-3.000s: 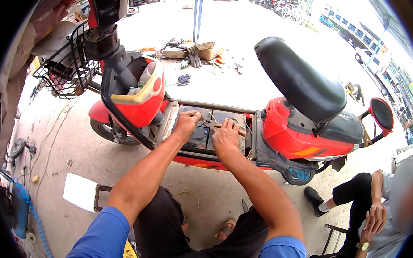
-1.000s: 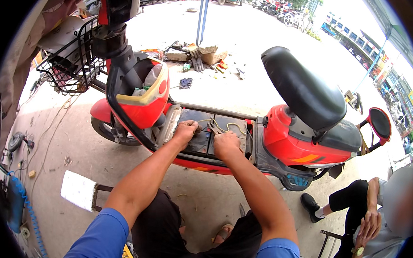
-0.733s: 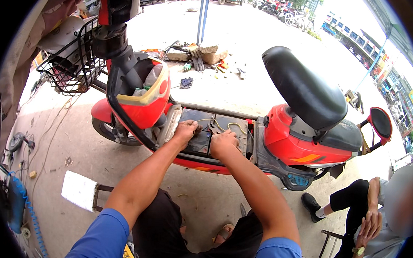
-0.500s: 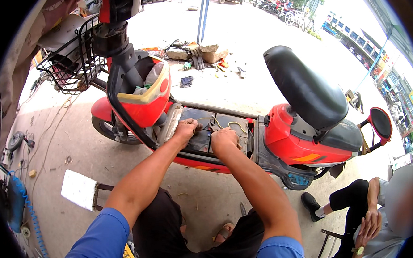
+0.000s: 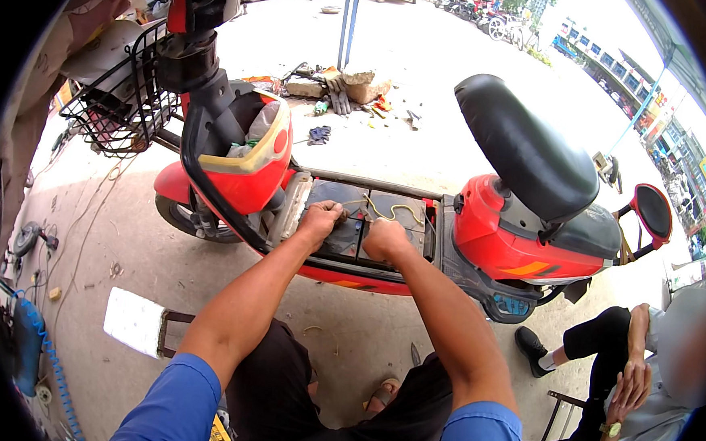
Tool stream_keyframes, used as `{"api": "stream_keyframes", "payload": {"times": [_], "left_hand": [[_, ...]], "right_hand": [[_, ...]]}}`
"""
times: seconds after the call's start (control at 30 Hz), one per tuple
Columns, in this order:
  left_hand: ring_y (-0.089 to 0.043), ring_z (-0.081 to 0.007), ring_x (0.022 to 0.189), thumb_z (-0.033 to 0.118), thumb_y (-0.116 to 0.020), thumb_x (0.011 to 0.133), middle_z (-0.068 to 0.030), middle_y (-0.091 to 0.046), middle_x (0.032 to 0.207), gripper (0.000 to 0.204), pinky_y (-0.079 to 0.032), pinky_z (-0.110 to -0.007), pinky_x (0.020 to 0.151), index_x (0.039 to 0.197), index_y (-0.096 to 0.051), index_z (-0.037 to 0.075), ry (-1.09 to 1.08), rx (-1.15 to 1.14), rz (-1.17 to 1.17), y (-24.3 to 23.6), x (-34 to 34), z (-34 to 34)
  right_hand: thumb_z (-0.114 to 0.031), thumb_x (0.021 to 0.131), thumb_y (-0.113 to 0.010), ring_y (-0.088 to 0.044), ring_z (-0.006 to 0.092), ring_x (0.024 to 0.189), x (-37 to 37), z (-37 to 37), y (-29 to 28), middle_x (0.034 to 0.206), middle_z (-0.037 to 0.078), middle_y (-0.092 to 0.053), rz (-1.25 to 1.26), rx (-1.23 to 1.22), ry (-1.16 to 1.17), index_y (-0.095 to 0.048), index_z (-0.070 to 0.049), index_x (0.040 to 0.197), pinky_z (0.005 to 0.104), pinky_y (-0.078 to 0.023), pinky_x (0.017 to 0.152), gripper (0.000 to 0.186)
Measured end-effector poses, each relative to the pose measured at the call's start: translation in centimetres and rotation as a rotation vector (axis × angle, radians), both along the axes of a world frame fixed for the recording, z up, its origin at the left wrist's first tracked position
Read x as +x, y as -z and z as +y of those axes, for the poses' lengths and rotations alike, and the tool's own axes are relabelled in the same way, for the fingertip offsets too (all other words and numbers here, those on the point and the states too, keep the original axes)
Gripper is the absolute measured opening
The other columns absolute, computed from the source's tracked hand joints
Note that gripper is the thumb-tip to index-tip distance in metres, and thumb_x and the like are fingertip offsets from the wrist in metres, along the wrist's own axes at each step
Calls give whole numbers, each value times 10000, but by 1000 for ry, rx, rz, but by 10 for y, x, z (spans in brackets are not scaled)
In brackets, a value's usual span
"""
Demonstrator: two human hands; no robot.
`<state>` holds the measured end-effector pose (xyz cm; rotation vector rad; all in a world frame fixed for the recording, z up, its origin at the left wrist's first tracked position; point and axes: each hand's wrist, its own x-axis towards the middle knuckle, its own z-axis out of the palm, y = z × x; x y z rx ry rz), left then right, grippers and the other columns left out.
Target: The person works on the battery compartment of a red electric scooter. They use pliers to adjust or cut wires connected to the batteries while another person sits nearby observing.
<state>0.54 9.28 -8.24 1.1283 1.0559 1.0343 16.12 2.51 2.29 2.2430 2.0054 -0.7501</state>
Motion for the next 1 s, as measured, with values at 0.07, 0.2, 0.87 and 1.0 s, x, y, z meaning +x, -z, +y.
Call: {"api": "stream_keyframes", "payload": {"times": [0.07, 0.2, 0.87, 1.0], "left_hand": [[-539, -104, 684, 186, -584, 940, -25, -654, 754, 241, -441, -283, 661, 851, -690, -12, -1, 27, 26, 3, -2, 1], [-533, -98, 662, 188, -590, 938, -17, -654, 742, 240, -439, -288, 635, 846, -688, -11, 17, 58, 68, -1, 3, -2], [-522, -76, 661, 177, -600, 935, 12, -647, 736, 236, -432, -265, 624, 820, -697, -6, 13, 57, 182, -11, 5, -10], [-539, -83, 674, 169, -595, 937, -1, -661, 752, 229, -442, -265, 642, 831, -703, -4, 7, 55, 144, -3, 3, -5]], "right_hand": [[-104, 826, -528, -673, 327, 605, -5, -5, -16, 756, 226, -664, 145, -92, 102, -630, 77, 885, 442, -553, 524, 216], [-76, 852, -487, -605, 286, 469, 11, 0, 1, 639, 187, -614, 430, -148, 235, -580, 89, 819, 417, -465, 387, 192], [78, 772, -432, -493, 218, 545, 33, -1, 25, 756, 140, -511, 1326, -433, 606, -479, -4, 913, 337, -424, 440, 170], [47, 762, -434, -543, 225, 514, 27, 3, 17, 683, 127, -544, 819, -245, 405, -531, 23, 846, 352, -430, 418, 131]]}}
